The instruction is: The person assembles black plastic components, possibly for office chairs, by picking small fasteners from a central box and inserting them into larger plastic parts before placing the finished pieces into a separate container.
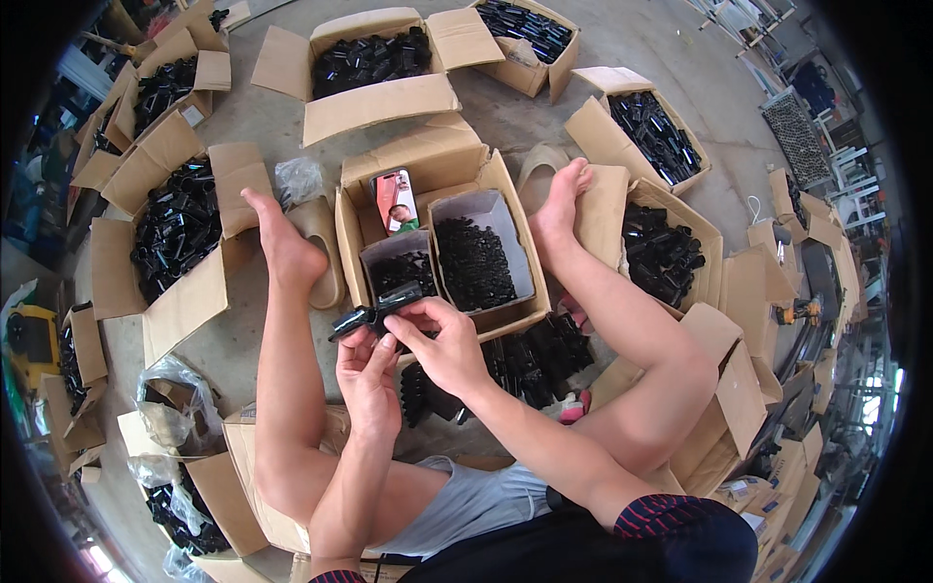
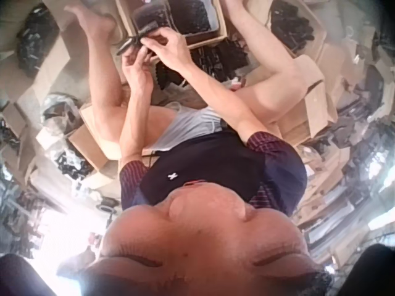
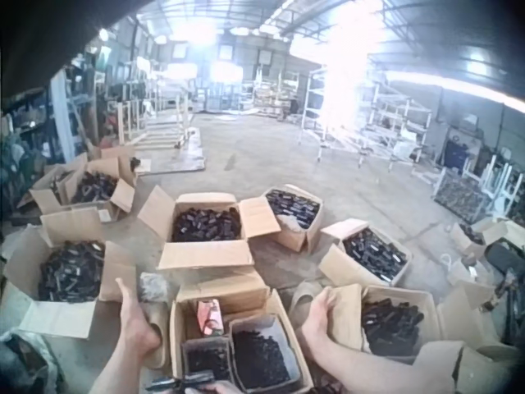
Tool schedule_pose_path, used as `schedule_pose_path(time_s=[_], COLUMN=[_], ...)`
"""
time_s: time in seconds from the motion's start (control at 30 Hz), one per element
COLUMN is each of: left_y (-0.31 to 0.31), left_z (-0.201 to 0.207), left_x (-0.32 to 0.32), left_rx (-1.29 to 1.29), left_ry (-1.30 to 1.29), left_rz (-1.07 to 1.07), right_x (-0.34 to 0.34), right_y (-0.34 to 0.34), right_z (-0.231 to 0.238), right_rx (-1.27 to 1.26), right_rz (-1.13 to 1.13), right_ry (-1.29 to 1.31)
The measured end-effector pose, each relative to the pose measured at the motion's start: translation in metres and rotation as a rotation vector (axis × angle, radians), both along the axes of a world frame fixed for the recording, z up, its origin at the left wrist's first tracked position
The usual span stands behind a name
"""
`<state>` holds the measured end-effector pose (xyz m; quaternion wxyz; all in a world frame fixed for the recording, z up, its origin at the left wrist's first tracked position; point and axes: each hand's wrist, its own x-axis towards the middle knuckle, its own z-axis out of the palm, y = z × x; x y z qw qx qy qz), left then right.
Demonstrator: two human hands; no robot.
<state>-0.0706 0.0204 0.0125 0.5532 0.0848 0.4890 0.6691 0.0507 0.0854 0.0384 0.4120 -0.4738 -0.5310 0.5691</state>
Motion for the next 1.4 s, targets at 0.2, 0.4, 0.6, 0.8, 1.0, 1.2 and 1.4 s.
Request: schedule_pose_path(time_s=[0.2,0.4,0.6,0.8,1.0,1.2,1.4], left_y=[0.009,0.003,0.01,-0.003,-0.01,-0.08,-0.126], left_z=[0.017,-0.002,0.015,0.01,0.008,0.025,0.013], left_x=[0.004,-0.012,0.005,0.025,0.012,0.043,0.086], left_rx=[0.01,0.083,0.04,0.048,0.225,0.124,-0.08], left_ry=[-0.058,0.12,-0.023,-0.049,0.442,0.233,-0.227], left_rz=[-0.046,-0.092,-0.102,-0.054,-0.422,-0.714,-0.364], right_x=[0.006,0.001,0.013,0.019,0.06,0.111,0.133], right_y=[-0.003,-0.007,-0.005,-0.02,-0.056,-0.117,-0.157], right_z=[-0.012,-0.01,-0.012,-0.004,0.0,-0.005,0.001], right_rx=[-0.052,-0.096,-0.091,-0.158,0.022,-0.266,-0.204], right_rz=[-0.01,0.016,-0.032,-0.096,-0.142,-0.073,0.089], right_ry=[0.082,0.156,0.022,0.139,0.283,0.389,0.033])
